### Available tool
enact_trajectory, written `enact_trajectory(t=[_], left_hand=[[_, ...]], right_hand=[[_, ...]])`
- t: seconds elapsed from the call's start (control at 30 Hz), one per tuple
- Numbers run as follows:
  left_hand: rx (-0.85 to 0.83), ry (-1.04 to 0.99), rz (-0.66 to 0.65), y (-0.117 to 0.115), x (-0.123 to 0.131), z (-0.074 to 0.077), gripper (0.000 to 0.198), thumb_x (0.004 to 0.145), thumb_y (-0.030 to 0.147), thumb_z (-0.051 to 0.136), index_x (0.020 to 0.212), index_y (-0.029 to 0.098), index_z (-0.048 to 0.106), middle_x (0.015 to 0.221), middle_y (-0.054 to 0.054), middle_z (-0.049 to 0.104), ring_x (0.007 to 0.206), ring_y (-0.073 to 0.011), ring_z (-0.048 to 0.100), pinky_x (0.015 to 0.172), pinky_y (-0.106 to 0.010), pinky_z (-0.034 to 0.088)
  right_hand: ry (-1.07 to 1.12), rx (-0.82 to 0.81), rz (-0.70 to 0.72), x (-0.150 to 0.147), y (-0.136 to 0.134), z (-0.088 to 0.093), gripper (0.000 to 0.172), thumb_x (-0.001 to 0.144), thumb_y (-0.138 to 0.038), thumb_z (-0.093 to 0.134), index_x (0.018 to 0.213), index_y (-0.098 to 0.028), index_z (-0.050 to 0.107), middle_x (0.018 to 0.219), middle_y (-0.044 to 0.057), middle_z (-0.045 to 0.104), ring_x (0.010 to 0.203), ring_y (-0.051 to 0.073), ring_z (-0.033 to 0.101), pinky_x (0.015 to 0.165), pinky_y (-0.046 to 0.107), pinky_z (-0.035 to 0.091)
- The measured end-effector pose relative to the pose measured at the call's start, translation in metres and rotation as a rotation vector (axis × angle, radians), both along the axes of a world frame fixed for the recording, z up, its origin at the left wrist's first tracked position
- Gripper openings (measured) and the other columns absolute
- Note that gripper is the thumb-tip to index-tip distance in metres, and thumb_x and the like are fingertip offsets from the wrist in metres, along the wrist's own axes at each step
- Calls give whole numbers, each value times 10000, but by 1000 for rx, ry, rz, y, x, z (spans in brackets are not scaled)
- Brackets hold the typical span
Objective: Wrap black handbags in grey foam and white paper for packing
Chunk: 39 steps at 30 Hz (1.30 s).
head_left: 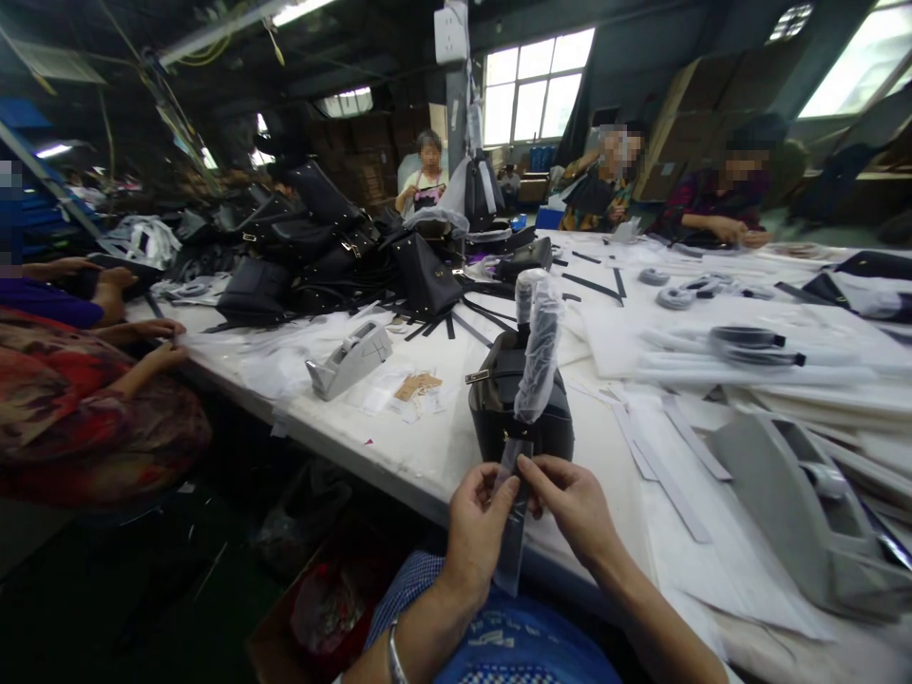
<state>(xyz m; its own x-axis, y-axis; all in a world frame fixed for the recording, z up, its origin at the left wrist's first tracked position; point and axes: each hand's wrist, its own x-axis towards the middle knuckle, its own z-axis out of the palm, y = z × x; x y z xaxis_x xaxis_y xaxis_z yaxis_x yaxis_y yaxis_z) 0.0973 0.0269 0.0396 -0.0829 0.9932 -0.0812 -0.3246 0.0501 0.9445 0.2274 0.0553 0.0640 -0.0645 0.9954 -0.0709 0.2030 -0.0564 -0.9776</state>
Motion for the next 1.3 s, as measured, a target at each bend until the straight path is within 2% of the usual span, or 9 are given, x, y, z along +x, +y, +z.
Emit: enact_trajectory(t=[0.2,0.33,0.53,0.7,0.8,0.97,1.1,1.17,1.3], left_hand=[[115,261,88,1,-10,-2,211,872,352,677,976,169,688,852,-58,701,761,-180,668,681,-261,520],[433,649,133,0,-22,7,140,915,231,598,942,210,735,850,-61,691,775,-181,657,716,-268,519],[713,1146,45,-3,-30,21,261,979,176,475,863,197,708,779,-68,662,713,-171,639,656,-237,479],[831,1341,35,-5,-34,21,289,992,160,430,927,172,711,767,-82,673,703,-183,644,636,-243,487],[816,1274,-41,-10,-40,15,333,996,156,398,1085,169,718,793,-103,700,737,-196,670,674,-256,522],[735,886,-319,-29,-61,7,352,957,210,515,1277,237,659,979,-119,751,881,-217,717,809,-286,551],[441,687,-10,-26,-70,12,186,906,314,626,1019,236,751,884,-86,751,796,-209,705,751,-268,535],[226,541,85,-15,-65,15,246,888,436,635,901,208,727,829,-77,727,766,-213,684,702,-277,527],[-55,133,-227,1,-41,17,483,811,645,634,874,166,654,773,-62,686,676,-182,640,631,-280,515]], right_hand=[[-172,127,-44,-6,7,7,521,865,-580,600,529,-182,589,443,-7,534,430,119,481,454,243,341],[-94,81,-47,-13,10,7,542,848,-592,615,496,-185,555,415,-10,521,406,114,479,441,236,352],[102,-23,28,-14,8,14,571,849,-659,572,563,-166,606,490,39,617,449,141,561,473,246,439],[-38,93,60,-15,4,14,521,845,-574,647,536,-159,586,480,9,580,476,116,532,483,222,389],[34,40,60,-19,3,9,523,844,-572,644,526,-164,563,461,2,565,452,116,518,468,227,382],[153,-15,16,-19,4,6,507,800,-590,679,545,-163,584,477,10,591,447,116,525,459,223,385],[151,2,9,-18,4,5,509,811,-600,665,565,-156,624,477,20,602,451,114,524,473,222,392],[128,39,10,-19,3,4,517,830,-591,650,553,-155,621,476,22,600,456,113,523,479,223,387],[68,111,1,-25,2,-1,532,864,-581,604,535,-164,582,471,5,559,462,121,508,465,230,365]])
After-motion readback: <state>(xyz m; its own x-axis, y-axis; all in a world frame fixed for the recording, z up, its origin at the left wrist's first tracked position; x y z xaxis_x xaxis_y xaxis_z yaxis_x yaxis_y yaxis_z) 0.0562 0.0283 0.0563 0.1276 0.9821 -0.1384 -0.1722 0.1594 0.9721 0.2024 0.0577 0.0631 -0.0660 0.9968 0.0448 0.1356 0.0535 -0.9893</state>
